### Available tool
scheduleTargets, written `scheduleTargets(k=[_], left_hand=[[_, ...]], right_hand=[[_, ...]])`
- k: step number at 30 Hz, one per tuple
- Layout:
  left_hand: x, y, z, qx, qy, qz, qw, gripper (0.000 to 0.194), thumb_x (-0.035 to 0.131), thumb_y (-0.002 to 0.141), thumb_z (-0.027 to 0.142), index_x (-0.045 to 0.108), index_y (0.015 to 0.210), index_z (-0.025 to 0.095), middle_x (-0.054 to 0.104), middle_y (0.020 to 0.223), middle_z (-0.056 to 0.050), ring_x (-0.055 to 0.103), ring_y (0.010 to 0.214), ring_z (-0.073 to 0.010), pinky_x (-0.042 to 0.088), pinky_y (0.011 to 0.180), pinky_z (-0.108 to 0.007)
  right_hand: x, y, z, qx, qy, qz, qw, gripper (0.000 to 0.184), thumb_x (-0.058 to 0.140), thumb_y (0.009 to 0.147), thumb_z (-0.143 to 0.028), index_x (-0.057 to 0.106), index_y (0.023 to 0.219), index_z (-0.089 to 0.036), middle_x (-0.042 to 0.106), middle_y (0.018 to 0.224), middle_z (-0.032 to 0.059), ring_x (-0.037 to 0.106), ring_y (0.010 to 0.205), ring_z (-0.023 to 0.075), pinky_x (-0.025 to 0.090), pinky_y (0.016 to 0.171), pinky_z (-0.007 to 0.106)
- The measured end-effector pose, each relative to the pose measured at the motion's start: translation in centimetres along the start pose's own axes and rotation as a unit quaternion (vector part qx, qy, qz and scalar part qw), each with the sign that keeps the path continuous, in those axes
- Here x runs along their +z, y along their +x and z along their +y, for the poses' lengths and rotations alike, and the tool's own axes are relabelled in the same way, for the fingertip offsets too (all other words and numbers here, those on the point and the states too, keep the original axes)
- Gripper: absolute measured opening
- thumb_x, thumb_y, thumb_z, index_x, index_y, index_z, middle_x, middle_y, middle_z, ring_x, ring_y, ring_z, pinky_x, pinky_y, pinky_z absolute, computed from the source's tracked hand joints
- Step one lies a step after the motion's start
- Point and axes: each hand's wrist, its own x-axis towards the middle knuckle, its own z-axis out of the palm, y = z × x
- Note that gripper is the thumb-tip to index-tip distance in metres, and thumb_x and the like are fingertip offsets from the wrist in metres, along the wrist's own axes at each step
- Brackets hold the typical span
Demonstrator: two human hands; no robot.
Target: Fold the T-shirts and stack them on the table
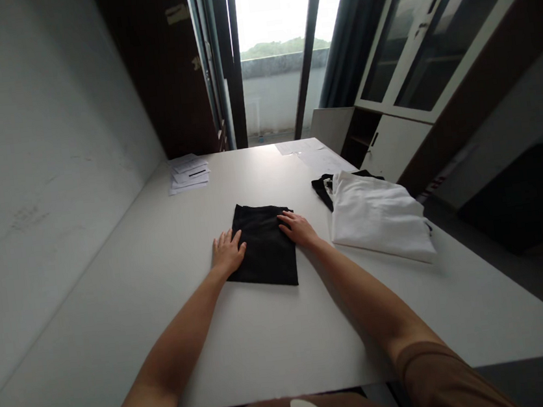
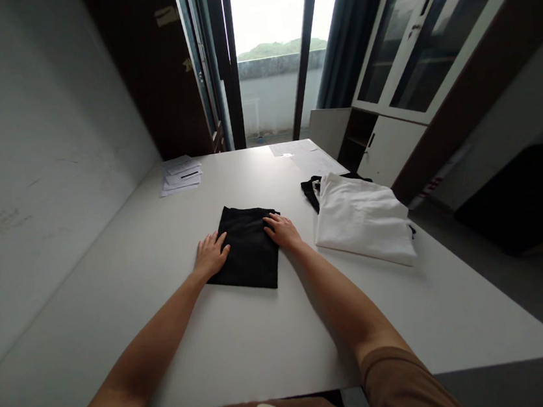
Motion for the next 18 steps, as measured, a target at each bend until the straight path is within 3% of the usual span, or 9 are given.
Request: scheduleTargets(k=[18], left_hand=[[-0.11, 0.0, 0.05, -0.004, 0.003, -0.004, 1.0, 0.058, 0.037, 0.103, 0.051, 0.042, 0.157, 0.03, 0.036, 0.165, -0.007, 0.029, 0.153, -0.0312, 0.021, 0.124, -0.055]], right_hand=[[0.17, 0.05, 0.04, 0.003, -0.001, 0.007, 1.0, 0.046, 0.054, 0.101, -0.042, 0.059, 0.145, -0.03, 0.049, 0.157, 0.0063, 0.045, 0.145, 0.028, 0.034, 0.122, 0.049]])
